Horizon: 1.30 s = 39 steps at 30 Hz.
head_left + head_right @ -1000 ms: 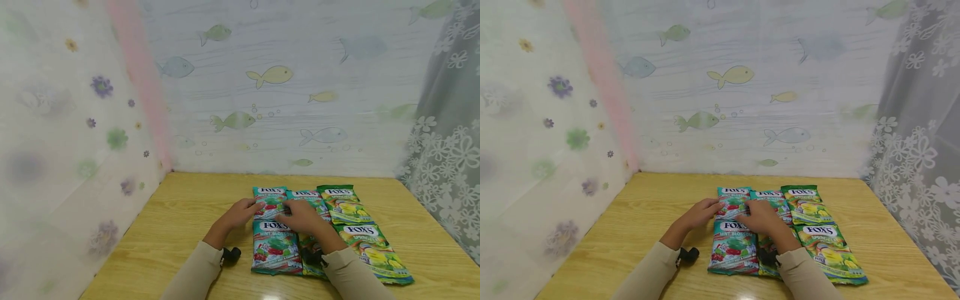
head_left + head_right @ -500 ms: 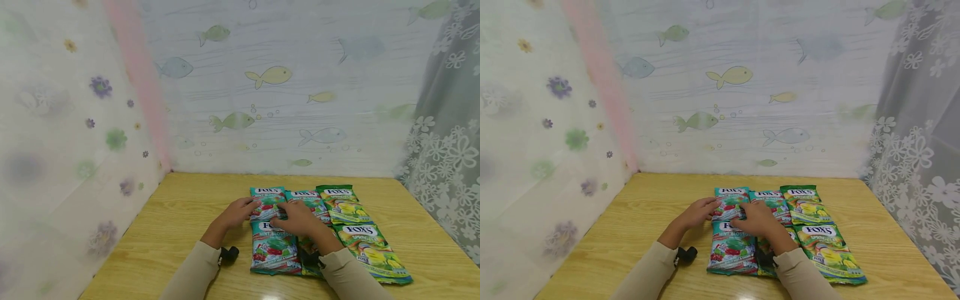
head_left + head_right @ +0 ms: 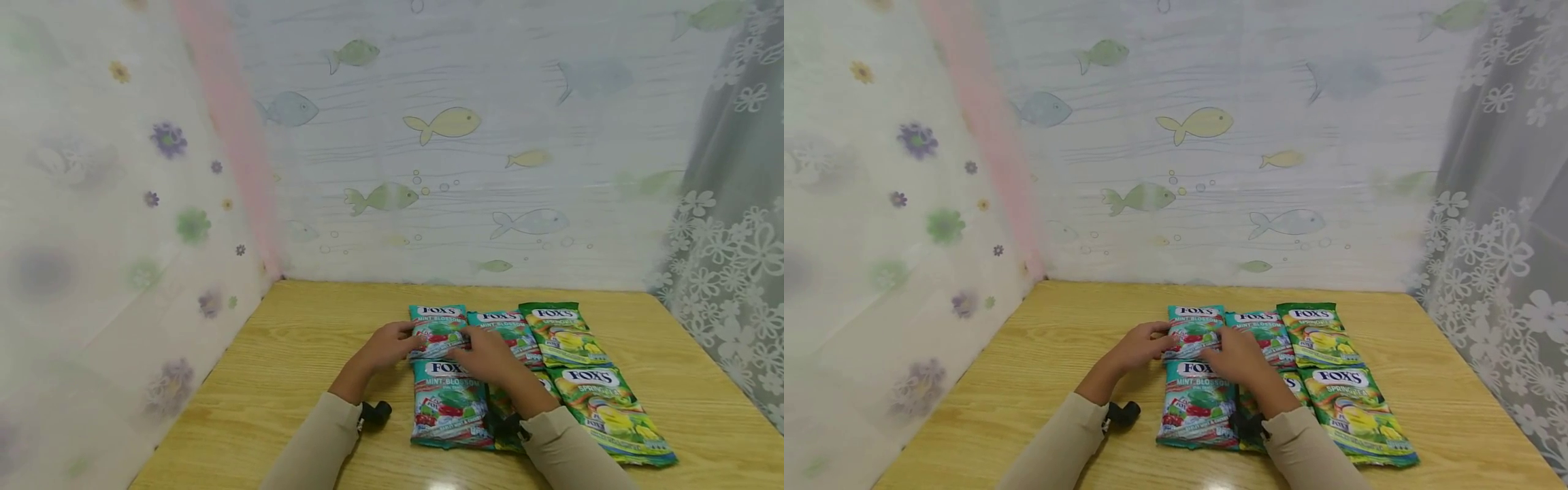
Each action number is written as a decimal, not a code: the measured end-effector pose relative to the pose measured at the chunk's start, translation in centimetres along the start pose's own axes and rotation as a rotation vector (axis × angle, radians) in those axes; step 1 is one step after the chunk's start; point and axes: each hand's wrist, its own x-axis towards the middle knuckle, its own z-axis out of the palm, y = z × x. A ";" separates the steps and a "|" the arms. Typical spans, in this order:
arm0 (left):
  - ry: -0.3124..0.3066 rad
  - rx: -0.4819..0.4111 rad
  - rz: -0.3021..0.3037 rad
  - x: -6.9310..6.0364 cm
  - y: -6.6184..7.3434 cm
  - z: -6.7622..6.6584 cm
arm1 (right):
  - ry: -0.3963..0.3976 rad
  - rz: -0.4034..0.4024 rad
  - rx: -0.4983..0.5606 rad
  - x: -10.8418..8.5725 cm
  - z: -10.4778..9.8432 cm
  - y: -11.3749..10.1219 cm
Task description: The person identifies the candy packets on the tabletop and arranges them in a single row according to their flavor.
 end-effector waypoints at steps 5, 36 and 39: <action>0.025 0.019 -0.002 -0.1 0.2 0.2 | 0.011 0.016 0.028 0.1 -0.1 0.2; 0.078 -0.023 0.027 -0.3 0.1 -1.1 | 0.037 -0.040 0.105 1.2 -0.3 -0.6; 0.081 -0.020 0.036 -0.3 0.0 -1.4 | 0.039 -0.053 0.105 1.0 -0.4 -1.2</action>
